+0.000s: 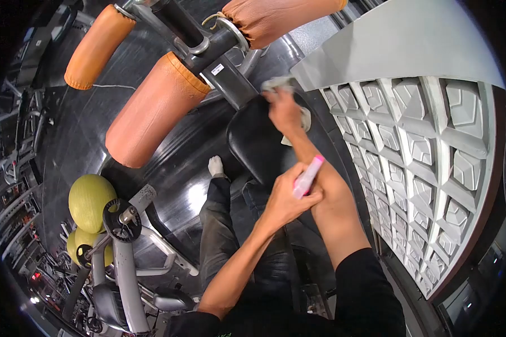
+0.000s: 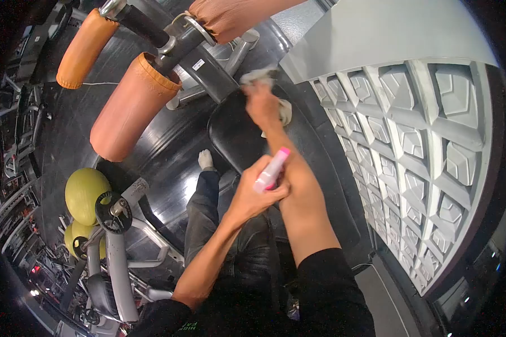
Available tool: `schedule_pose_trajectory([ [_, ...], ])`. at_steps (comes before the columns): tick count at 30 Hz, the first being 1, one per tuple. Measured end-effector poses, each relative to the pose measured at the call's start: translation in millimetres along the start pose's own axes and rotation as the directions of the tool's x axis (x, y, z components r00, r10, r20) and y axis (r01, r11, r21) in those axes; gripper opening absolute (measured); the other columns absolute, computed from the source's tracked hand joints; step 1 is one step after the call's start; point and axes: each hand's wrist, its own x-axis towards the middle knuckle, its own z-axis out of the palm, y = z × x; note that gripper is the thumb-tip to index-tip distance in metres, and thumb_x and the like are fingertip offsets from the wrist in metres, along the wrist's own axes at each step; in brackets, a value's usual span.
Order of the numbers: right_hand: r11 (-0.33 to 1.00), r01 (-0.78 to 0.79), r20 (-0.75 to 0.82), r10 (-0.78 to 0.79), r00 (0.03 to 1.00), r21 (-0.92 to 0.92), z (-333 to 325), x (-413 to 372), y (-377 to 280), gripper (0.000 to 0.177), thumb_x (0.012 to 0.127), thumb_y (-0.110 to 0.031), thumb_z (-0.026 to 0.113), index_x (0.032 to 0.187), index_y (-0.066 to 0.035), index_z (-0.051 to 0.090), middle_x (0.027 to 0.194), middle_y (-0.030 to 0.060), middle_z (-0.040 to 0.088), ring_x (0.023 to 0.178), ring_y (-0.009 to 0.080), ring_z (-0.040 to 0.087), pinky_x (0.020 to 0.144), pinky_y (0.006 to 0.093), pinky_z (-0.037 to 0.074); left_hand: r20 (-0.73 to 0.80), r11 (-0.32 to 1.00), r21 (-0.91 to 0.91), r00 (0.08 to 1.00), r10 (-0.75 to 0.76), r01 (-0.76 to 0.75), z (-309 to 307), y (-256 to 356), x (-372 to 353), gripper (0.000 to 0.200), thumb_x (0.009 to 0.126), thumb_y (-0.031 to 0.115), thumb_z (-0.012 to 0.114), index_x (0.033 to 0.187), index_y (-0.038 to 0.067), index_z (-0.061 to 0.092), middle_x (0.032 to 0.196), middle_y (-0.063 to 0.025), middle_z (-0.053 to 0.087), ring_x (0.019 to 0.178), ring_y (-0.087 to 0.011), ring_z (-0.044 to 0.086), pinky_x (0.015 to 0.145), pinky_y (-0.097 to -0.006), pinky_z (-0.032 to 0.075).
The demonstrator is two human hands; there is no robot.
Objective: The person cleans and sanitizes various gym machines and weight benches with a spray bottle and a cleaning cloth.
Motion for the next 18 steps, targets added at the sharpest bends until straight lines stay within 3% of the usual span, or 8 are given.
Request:
schedule_pose_trajectory([
  [3, 0.966, 0.257, 0.113, -0.256, 0.96, 0.003, 18.5, 10.0, -32.7, 0.029, 0.081, -0.009, 0.054, 0.106, -0.017, 0.065, 0.104, 0.0061, 0.06, 0.096, 0.0289, 0.059, 0.077, 0.0405, 0.053, -0.061, 0.998, -0.053, 0.998, -0.035, 0.031, -21.5, 12.5, -12.2, 0.03, 0.068, 0.014, 0.075, 0.088, 0.003, 0.056, 0.074, -0.0004, 0.053, 0.066, -0.0077, 0.051, 0.059, -0.0227, 0.043],
  [5, 0.973, 0.228, 0.152, -0.222, 0.963, -0.023, 15.7, 8.1, -39.3, 0.028, 0.08, -0.009, 0.054, 0.104, -0.018, 0.065, 0.105, 0.0058, 0.06, 0.095, 0.0278, 0.059, 0.075, 0.0392, 0.054, 0.003, 0.999, 0.043, 1.0, -0.025, 0.025, -33.8, 20.4, -18.0, 0.034, 0.066, 0.016, 0.076, 0.089, 0.002, 0.056, 0.073, -0.0007, 0.053, 0.065, -0.0078, 0.051, 0.058, -0.0234, 0.043],
  [6, 0.983, 0.181, 0.077, -0.177, 0.981, -0.04, 19.7, 4.1, -31.0, 0.028, 0.081, -0.009, 0.054, 0.104, -0.019, 0.065, 0.105, 0.0056, 0.06, 0.095, 0.0272, 0.059, 0.075, 0.0394, 0.054, -0.01, 0.996, 0.084, 1.0, 0.011, -0.01, -34.7, 22.3, -16.8, 0.036, 0.064, 0.016, 0.077, 0.09, 0.002, 0.056, 0.073, -0.0016, 0.054, 0.063, -0.0081, 0.051, 0.058, -0.0241, 0.043],
  [8, 0.996, 0.074, -0.02, -0.075, 0.997, -0.045, 13.0, -2.3, -17.1, 0.035, 0.08, -0.007, 0.054, 0.111, -0.021, 0.062, 0.109, 0.0055, 0.059, 0.1, 0.0264, 0.058, 0.078, 0.0389, 0.053, 0.014, 0.998, 0.053, 1.0, 0.014, -0.014, -30.5, 11.4, -12.8, 0.036, 0.065, 0.016, 0.076, 0.09, 0.001, 0.057, 0.073, -0.0025, 0.055, 0.063, -0.0082, 0.051, 0.059, -0.0245, 0.043],
  [11, 0.986, -0.024, 0.025, 0.028, 0.999, -0.163, -6.3, -10.1, 0.7, 0.036, 0.082, -0.007, 0.054, 0.114, -0.023, 0.06, 0.109, 0.0043, 0.057, 0.098, 0.0258, 0.057, 0.078, 0.0386, 0.052, 0.041, 0.999, 0.04, 0.999, 0.014, -0.015, -26.0, 1.5, -8.0, 0.034, 0.067, 0.016, 0.075, 0.092, 0.001, 0.057, 0.073, -0.0045, 0.058, 0.066, -0.0089, 0.052, 0.062, -0.0252, 0.044],
  [14, 0.974, -0.108, -0.032, 0.104, 0.994, -0.199, -15.9, -18.3, 12.0, 0.036, 0.082, -0.007, 0.055, 0.113, -0.023, 0.058, 0.11, 0.0035, 0.056, 0.098, 0.0259, 0.057, 0.078, 0.0388, 0.052, 0.135, 0.998, -0.001, 0.989, -0.064, 0.064, -33.8, -2.1, -7.6, 0.035, 0.068, 0.017, 0.075, 0.093, 0.001, 0.057, 0.075, -0.0032, 0.057, 0.07, -0.0099, 0.052, 0.066, -0.0261, 0.044],
  [18, 0.963, -0.141, -0.092, 0.123, 0.988, -0.23, -8.8, -15.4, -0.2, 0.035, 0.079, -0.004, 0.058, 0.11, -0.021, 0.058, 0.11, 0.0026, 0.056, 0.098, 0.0258, 0.056, 0.078, 0.0391, 0.052, 0.215, 0.997, -0.069, 0.976, -0.017, 0.032, -55.0, 3.3, -13.7, 0.036, 0.068, 0.018, 0.076, 0.094, 0.001, 0.056, 0.074, -0.0014, 0.054, 0.069, -0.0094, 0.05, 0.065, -0.0253, 0.043],
])
